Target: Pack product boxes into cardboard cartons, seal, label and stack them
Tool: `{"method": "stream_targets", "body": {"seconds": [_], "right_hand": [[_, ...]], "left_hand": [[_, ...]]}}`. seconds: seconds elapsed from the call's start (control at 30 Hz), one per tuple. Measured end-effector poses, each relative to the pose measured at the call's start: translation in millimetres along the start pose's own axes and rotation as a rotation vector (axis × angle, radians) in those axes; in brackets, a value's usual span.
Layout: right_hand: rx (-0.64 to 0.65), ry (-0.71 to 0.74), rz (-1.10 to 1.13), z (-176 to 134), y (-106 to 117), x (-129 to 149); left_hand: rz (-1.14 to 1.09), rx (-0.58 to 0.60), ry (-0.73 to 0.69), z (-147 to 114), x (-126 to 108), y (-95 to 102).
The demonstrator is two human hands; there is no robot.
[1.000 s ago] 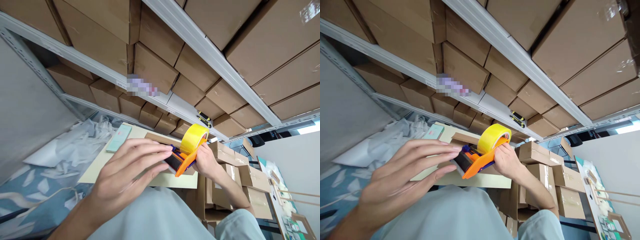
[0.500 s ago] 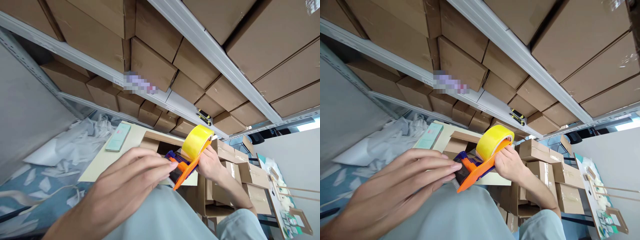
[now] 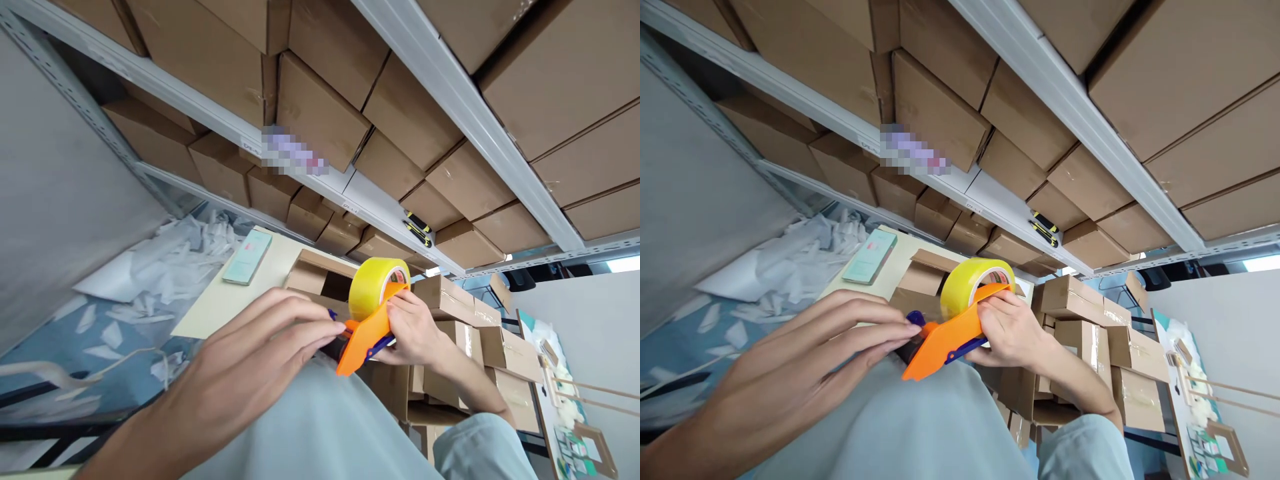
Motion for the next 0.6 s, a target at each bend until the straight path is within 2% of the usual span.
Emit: {"method": "stream_targets", "body": {"seconds": [0.2, 0.4, 0.53, 0.6], "right_hand": [[-0.048, 0.016, -0.019, -3, -18, 7], [-0.122, 0.044, -0.039, 2, -13, 14], [-0.101, 0.101, -0.038, 4, -9, 16], [-0.077, 0.114, -0.056, 2, -11, 16]], "left_hand": [[0.003, -0.037, 0.055, 0, 1, 3.3], [-0.048, 0.005, 0.039, -5, -3, 9.4], [-0.078, 0.075, 0.047, -12, -10, 10.1], [-0.081, 0.058, 0.097, -13, -15, 9.5]]}}
Point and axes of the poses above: each hand's wrist, its own z-axis towards the middle knuckle, its own y-axis out of the back of the hand, x = y × z, the point moved 4 cm from there along z, towards the middle knuckle, and after that the axes turned 3 degrees about -z, right-handed, at the moved point
